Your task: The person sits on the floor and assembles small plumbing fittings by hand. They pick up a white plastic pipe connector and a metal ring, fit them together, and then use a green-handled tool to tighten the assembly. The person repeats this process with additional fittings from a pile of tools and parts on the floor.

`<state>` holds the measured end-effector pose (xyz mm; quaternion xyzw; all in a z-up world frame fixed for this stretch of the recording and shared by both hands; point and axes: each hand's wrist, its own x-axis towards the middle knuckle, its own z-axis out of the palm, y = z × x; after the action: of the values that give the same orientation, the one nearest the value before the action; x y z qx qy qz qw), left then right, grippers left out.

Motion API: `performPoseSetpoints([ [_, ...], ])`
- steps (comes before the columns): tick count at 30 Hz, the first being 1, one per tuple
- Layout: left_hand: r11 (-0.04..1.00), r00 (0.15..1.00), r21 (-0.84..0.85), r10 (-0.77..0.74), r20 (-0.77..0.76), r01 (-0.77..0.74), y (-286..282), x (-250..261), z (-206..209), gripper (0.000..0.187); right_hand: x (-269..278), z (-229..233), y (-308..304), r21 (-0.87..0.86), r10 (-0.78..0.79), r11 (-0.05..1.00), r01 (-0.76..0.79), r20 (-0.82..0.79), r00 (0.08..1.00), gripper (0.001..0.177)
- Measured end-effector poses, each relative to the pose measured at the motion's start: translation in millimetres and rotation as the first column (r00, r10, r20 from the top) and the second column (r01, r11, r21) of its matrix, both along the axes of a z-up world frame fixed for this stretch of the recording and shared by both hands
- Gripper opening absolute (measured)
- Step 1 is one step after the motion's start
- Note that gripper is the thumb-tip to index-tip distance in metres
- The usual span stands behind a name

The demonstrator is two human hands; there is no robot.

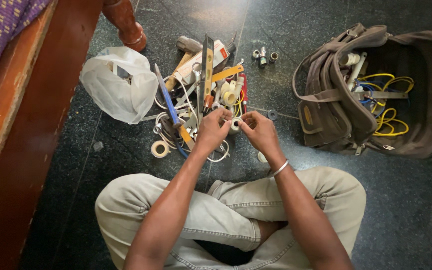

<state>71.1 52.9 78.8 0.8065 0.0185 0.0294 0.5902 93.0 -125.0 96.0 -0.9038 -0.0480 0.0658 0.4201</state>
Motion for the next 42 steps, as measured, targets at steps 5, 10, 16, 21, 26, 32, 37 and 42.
performPoseSetpoints([
  [5, 1.000, 1.000, 0.026, 0.002, -0.027, -0.002, 0.2, -0.4, 4.0, 0.021, 2.6, -7.0, -3.8, 0.027, -0.003, 1.000, 0.003, -0.004, 1.000, 0.029],
  [10, 1.000, 0.999, 0.012, 0.002, -0.036, -0.001, -0.6, -0.5, 1.9, 0.022, 17.8, -33.2, -17.9, 0.309, -0.131, 0.941, 0.139, -0.048, 0.990, 0.023],
  [16, 1.000, 1.000, 0.024, 0.002, -0.009, -0.002, 0.5, 1.4, -3.9, 0.022, 18.8, -40.9, -22.6, 0.220, -0.173, 0.962, 0.159, 0.042, 0.984, 0.021],
  [21, 1.000, 0.999, 0.014, 0.001, -0.042, 0.000, 1.2, -0.6, -2.7, 0.022, 14.6, -37.8, -19.0, 0.176, -0.137, 0.976, 0.126, 0.051, 0.989, 0.022],
  [26, 1.000, 0.998, 0.031, 0.000, -0.056, 0.002, 2.4, 0.2, -1.0, 0.022, 19.9, -41.2, -28.5, -0.048, -0.206, 0.976, 0.211, 0.092, 0.974, 0.025],
  [32, 0.999, 0.998, 0.031, -0.010, -0.055, 0.011, 1.6, 0.6, -5.9, 0.022, 33.4, -99.7, -65.1, -0.348, -0.156, 0.911, 0.221, 0.205, 0.966, 0.050],
  [37, 1.000, 0.999, -0.013, -0.022, -0.049, 0.021, 2.6, -0.4, -13.1, 0.024, 37.0, -146.0, -73.3, -0.520, 0.042, 0.852, 0.070, 0.200, 0.979, 0.070],
  [42, 1.000, 0.999, 0.002, -0.026, -0.031, 0.026, 3.0, -1.1, -17.5, 0.023, 28.9, -136.1, -65.1, -0.640, 0.071, 0.767, -0.043, 0.018, 0.997, 0.074],
])
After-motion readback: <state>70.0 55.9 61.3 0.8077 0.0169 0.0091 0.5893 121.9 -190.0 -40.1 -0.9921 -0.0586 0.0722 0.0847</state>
